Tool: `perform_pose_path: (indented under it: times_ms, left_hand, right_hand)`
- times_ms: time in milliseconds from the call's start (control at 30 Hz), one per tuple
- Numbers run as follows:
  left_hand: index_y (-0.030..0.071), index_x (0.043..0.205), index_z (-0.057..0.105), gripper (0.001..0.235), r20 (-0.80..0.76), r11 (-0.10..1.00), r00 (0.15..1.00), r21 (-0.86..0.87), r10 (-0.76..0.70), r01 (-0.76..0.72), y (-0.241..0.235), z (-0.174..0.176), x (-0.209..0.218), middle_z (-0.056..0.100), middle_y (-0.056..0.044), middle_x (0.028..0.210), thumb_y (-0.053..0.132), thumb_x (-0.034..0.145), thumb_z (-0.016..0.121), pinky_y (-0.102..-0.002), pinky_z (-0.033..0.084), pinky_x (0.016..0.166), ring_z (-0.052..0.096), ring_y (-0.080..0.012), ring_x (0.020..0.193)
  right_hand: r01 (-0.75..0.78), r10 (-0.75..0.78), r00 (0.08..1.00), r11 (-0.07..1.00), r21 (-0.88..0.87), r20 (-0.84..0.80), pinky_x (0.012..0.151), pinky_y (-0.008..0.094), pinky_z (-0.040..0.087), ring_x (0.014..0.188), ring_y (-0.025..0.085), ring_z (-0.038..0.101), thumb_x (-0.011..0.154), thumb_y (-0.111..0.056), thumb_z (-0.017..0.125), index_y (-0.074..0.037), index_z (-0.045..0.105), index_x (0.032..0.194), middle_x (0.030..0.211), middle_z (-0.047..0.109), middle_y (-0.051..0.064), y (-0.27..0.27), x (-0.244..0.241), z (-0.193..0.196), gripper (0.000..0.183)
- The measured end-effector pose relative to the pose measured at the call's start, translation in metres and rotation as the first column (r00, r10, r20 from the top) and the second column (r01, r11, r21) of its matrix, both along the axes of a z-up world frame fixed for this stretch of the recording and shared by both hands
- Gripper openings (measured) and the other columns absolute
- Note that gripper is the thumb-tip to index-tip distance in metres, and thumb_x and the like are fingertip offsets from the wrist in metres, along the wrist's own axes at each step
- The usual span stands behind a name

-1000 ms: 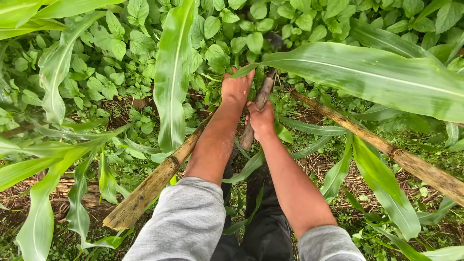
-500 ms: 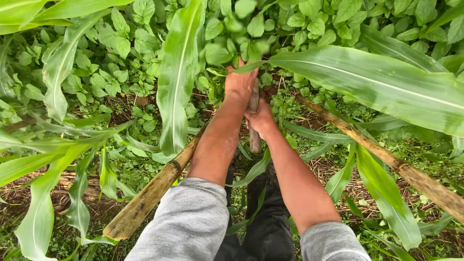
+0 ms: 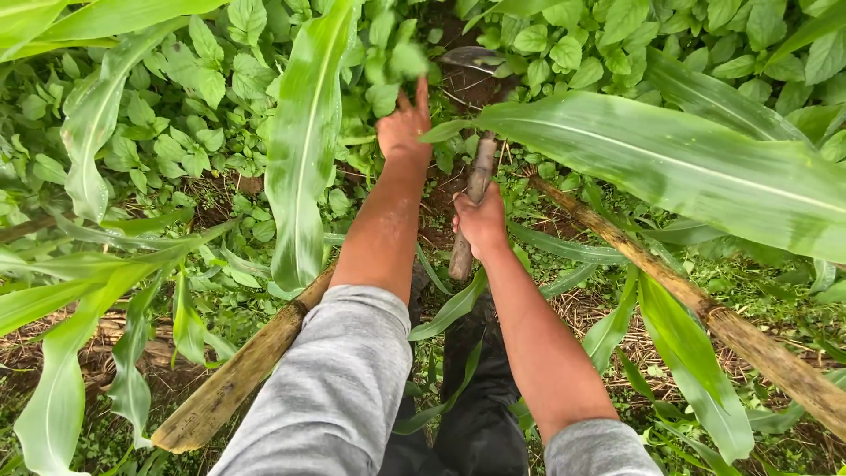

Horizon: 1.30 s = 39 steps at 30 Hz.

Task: Weeding a corn field using a hand sickle and pulling weeds by hand

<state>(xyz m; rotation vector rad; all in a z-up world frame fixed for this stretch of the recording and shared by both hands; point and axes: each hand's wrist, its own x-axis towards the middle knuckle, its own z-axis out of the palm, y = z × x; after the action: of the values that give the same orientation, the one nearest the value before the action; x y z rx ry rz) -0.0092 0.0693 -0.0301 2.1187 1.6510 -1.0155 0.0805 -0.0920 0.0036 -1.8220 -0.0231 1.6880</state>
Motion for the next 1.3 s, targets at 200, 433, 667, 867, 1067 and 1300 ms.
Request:
perform_pose_path:
  times_ms: [200,433,667,867,1067,1300]
  left_hand:
    - [0.018,0.151,-0.034,0.104,-0.072,0.992,0.997,0.129,0.028,-0.018,0.005,-0.028,-0.006,0.047,-0.035,0.146,0.021,0.103,0.057,-0.038,0.062,0.052,0.067,-0.029,0.075]
    - [-0.001,0.147,0.037,0.047,-0.219,0.947,0.937,0.113,-0.271,0.3,0.019,-0.045,-0.005,0.042,-0.029,0.14,0.006,0.102,0.049,-0.036,0.065,0.067,0.063,-0.0382,0.1]
    - [-0.01,0.139,0.043,0.037,-0.21,0.832,0.854,0.209,-0.476,0.514,0.014,-0.052,-0.001,0.016,-0.012,0.147,0.003,0.104,0.041,-0.046,0.068,0.081,0.049,-0.03,0.098]
    - [0.005,0.137,0.055,0.038,-0.264,0.773,0.805,0.239,-0.531,0.588,0.009,-0.046,0.0,0.039,-0.012,0.127,0.008,0.099,0.053,-0.037,0.059,0.077,0.048,-0.0309,0.11]
    - [0.008,0.16,-0.007,0.084,-0.146,0.973,0.97,0.097,-0.195,0.21,0.024,-0.004,-0.01,0.037,-0.019,0.16,0.025,0.105,0.055,-0.023,0.052,0.039,0.072,-0.0174,0.07]
    - [0.012,0.164,0.007,0.096,-0.26,0.994,0.96,-0.049,-0.109,0.1,0.026,0.01,-0.014,0.063,-0.028,0.119,0.012,0.094,0.072,-0.041,0.06,0.088,0.064,-0.0356,0.105]
  right_hand:
    - [-0.066,0.066,0.998,0.997,-0.037,-0.02,0.046,0.027,0.048,0.06,0.014,0.051,0.097,0.006,0.056,-0.012,0.051,0.13,0.106,0.068,0.013,-0.005,0.003,-0.005,0.038]
    - [-0.001,0.001,1.0,1.0,0.027,0.013,0.04,0.03,0.05,0.053,0.016,0.051,0.1,0.0,0.063,-0.008,0.049,0.115,0.086,0.057,0.008,0.007,0.007,0.0,0.022]
    - [-0.106,0.107,0.994,0.994,0.025,-0.004,0.043,0.031,0.049,0.055,0.017,0.053,0.097,-0.002,0.066,-0.01,0.05,0.107,0.083,0.058,0.008,0.034,0.009,-0.01,0.021]
    - [-0.481,0.48,0.877,0.876,-0.039,-0.016,0.053,0.031,0.051,0.067,0.017,0.055,0.1,-0.002,0.059,-0.011,0.051,0.122,0.09,0.057,0.009,0.034,0.011,0.0,0.025]
    - [-0.571,0.575,0.814,0.818,-0.075,0.075,0.05,0.03,0.051,0.065,0.017,0.058,0.097,-0.002,0.057,-0.013,0.05,0.114,0.084,0.056,0.006,0.021,0.003,-0.007,0.022]
    - [-0.497,0.499,0.867,0.865,-0.064,0.004,0.05,0.028,0.052,0.065,0.015,0.057,0.099,-0.003,0.062,-0.011,0.052,0.126,0.091,0.061,0.009,0.017,0.008,0.005,0.03]
